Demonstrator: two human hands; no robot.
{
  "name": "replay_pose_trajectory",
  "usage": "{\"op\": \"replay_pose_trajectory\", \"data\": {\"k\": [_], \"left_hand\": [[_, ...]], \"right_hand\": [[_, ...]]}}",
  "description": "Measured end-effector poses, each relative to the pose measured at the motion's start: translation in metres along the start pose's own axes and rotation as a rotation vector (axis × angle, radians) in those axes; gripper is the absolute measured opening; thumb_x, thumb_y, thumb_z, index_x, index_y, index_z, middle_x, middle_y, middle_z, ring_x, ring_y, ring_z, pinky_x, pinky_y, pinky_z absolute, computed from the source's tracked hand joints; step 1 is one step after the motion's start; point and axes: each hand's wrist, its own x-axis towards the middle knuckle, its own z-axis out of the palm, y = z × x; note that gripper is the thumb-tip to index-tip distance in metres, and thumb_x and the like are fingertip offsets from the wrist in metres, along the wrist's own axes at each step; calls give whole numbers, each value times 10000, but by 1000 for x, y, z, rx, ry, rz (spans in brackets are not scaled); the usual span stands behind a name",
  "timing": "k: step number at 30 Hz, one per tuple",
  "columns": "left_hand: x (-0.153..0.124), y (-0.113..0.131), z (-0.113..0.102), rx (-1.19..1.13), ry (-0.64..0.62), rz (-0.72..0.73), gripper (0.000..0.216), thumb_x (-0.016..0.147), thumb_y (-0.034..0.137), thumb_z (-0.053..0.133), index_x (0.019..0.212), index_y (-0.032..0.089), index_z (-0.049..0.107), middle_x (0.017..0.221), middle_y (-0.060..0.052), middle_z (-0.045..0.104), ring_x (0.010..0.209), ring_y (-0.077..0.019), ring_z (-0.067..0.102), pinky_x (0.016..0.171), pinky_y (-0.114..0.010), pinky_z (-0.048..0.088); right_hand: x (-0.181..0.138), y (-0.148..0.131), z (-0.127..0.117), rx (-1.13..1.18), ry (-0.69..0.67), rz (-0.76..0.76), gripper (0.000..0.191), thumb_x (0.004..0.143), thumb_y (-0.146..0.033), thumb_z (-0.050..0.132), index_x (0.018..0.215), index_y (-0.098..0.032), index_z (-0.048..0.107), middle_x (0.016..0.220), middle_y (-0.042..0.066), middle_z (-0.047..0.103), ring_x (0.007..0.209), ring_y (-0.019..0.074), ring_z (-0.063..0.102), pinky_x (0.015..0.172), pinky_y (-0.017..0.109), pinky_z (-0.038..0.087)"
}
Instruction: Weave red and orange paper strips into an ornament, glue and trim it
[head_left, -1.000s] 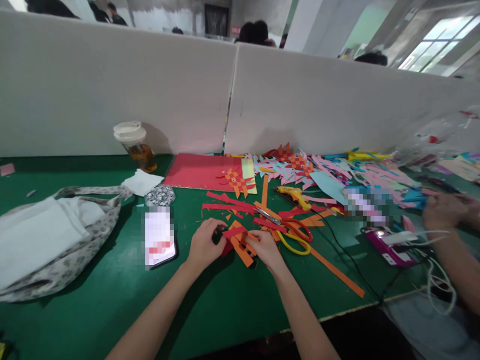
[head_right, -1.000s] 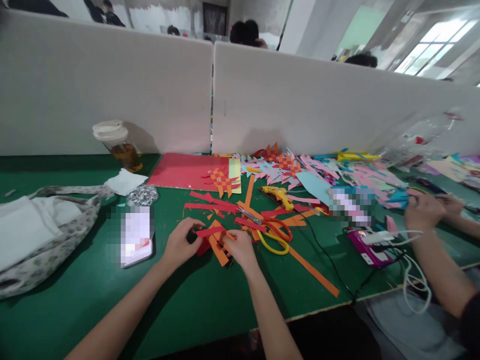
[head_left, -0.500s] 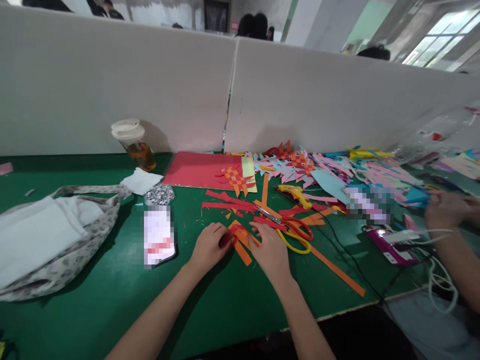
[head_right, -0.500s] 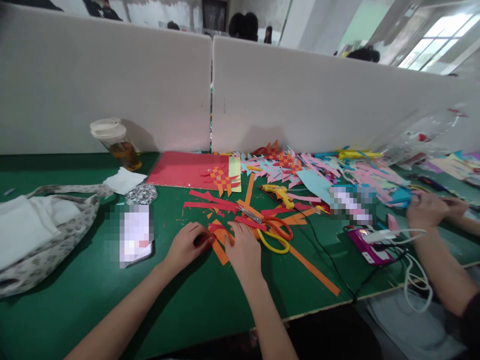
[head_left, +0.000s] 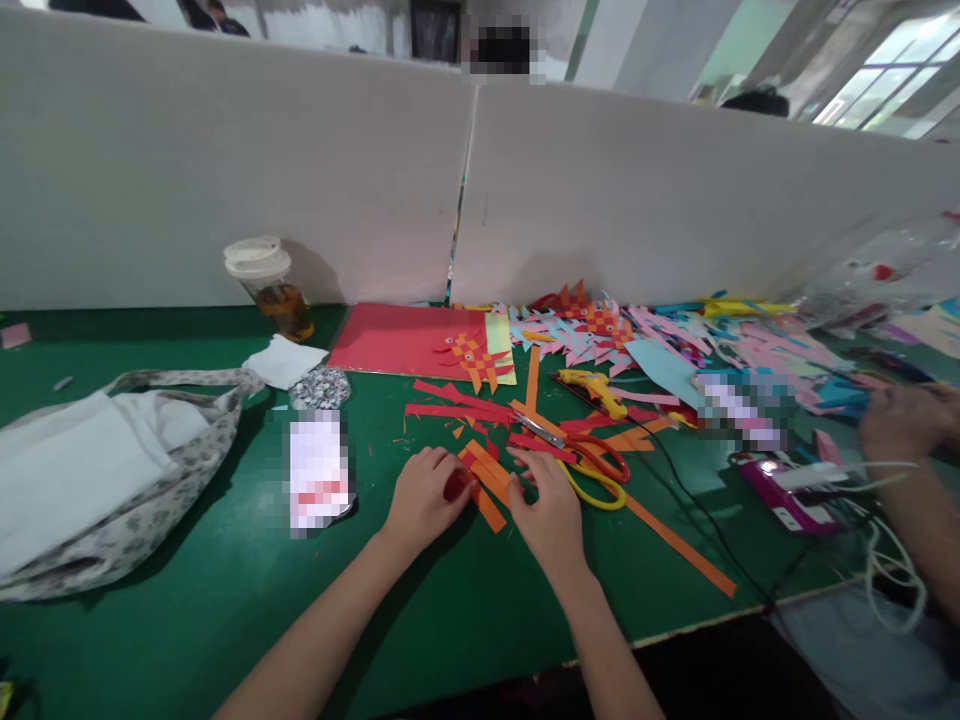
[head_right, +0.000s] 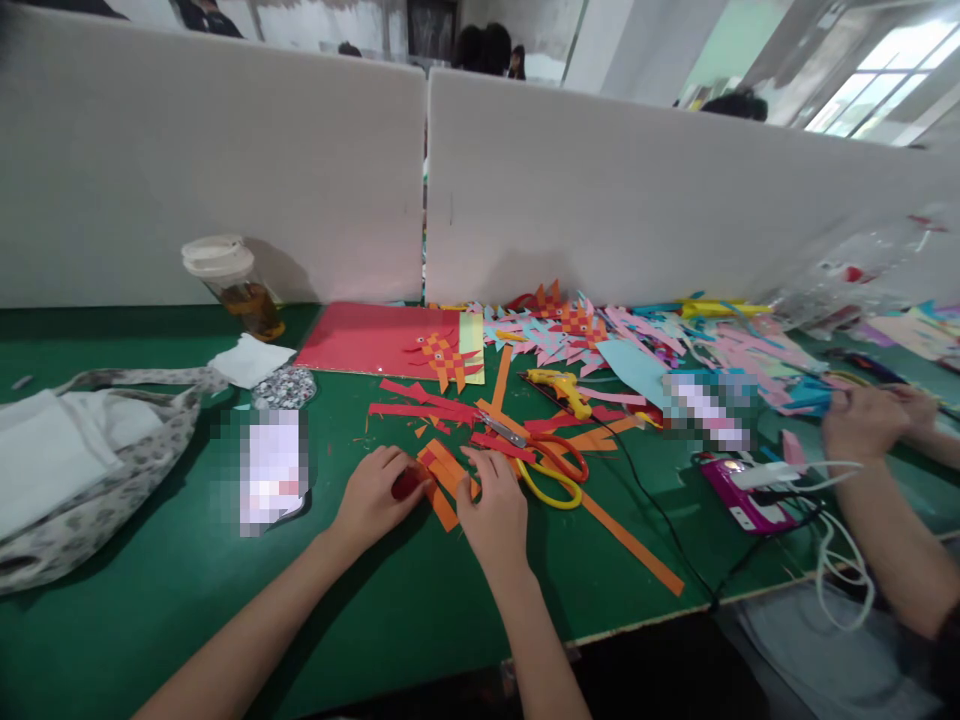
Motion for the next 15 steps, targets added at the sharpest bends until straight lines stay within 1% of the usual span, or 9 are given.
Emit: {"op": "replay_pose_trajectory", "data": {"k": [3, 5, 7, 11, 15], "left_hand": [[0, -1, 2, -28, 2, 11, 151, 792, 322, 545, 874, 195, 549, 869, -60, 592, 817, -211, 530, 704, -350, 432], [1, -1, 3, -31, -3, 6, 183, 781, 307, 558, 927, 197, 542, 901, -63, 596, 835, -217, 533, 717, -360, 433], [2, -1, 4, -28, -12, -13, 240, 771, 303, 572, 981, 196, 528, 923, -63, 600, 849, -223, 537, 728, -370, 432], [3, -1, 6, -29, -29, -41, 302, 769, 330, 582, 1028, 193, 509, 947, -61, 601, 876, -232, 536, 748, -378, 429], [4, -2, 6, -28, -48, -41, 314, 770, 342, 581, 1039, 197, 510, 984, -61, 597, 904, -240, 527, 772, -384, 422]], "right_hand": [[-3, 6, 3, 34, -12, -52, 199, 793, -188, 426, 935, -202, 565, 898, 72, 594, 833, 193, 559, 729, 314, 459], [-5, 12, 6, 40, -85, -68, 123, 789, -215, 460, 849, -206, 567, 844, 64, 597, 823, 193, 562, 717, 312, 461], [-5, 18, 7, 36, -166, -48, 74, 776, -259, 507, 793, -210, 561, 799, 53, 594, 795, 189, 565, 690, 307, 464], [0, 23, 8, 0, -277, 81, 106, 738, -304, 576, 744, -204, 539, 762, 35, 585, 727, 171, 562, 659, 299, 462], [11, 17, 5, -74, -364, 86, 131, 729, -318, 587, 678, -205, 544, 727, 27, 597, 712, 175, 569, 629, 289, 440]]}}
